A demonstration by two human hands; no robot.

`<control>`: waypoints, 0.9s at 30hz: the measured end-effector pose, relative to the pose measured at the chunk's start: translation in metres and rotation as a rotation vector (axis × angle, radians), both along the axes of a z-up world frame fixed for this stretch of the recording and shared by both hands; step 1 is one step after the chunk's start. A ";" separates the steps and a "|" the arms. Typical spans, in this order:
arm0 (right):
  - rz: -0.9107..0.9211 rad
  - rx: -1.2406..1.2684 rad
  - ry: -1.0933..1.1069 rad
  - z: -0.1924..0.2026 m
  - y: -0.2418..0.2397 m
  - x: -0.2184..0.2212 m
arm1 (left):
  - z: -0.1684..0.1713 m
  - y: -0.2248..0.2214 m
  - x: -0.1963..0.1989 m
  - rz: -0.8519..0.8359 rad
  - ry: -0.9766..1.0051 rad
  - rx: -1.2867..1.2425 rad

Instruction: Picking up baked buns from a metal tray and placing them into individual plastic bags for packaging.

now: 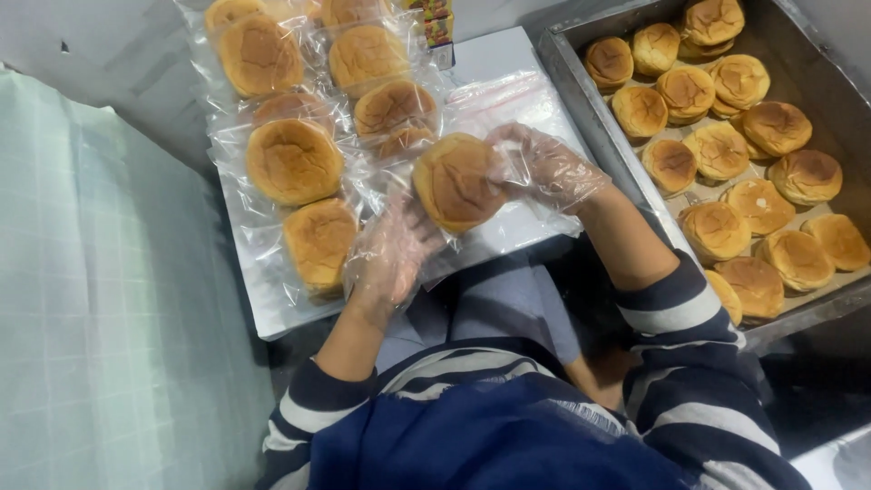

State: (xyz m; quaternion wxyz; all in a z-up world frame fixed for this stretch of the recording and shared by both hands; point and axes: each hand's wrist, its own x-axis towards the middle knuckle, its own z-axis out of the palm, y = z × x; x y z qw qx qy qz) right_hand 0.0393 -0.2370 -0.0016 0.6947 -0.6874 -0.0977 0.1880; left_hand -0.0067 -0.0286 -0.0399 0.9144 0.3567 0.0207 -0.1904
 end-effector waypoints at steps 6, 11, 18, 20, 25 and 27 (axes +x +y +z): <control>0.067 -0.004 -0.079 0.009 0.005 -0.002 | 0.030 -0.001 -0.004 -0.001 0.079 -0.061; 0.137 -0.005 -0.176 0.024 0.010 -0.006 | -0.004 0.008 0.008 0.135 0.199 -0.054; -0.151 0.311 -0.069 -0.009 -0.011 -0.017 | 0.050 0.009 0.003 0.324 0.354 -0.142; -0.076 0.438 -0.011 -0.041 -0.007 -0.025 | 0.055 0.004 0.001 0.483 0.465 -0.224; -0.281 0.423 0.040 -0.032 0.037 -0.031 | 0.073 -0.010 -0.009 0.434 0.384 -0.004; -0.406 0.375 0.054 -0.021 0.044 -0.027 | 0.050 -0.006 -0.001 0.435 0.379 -0.238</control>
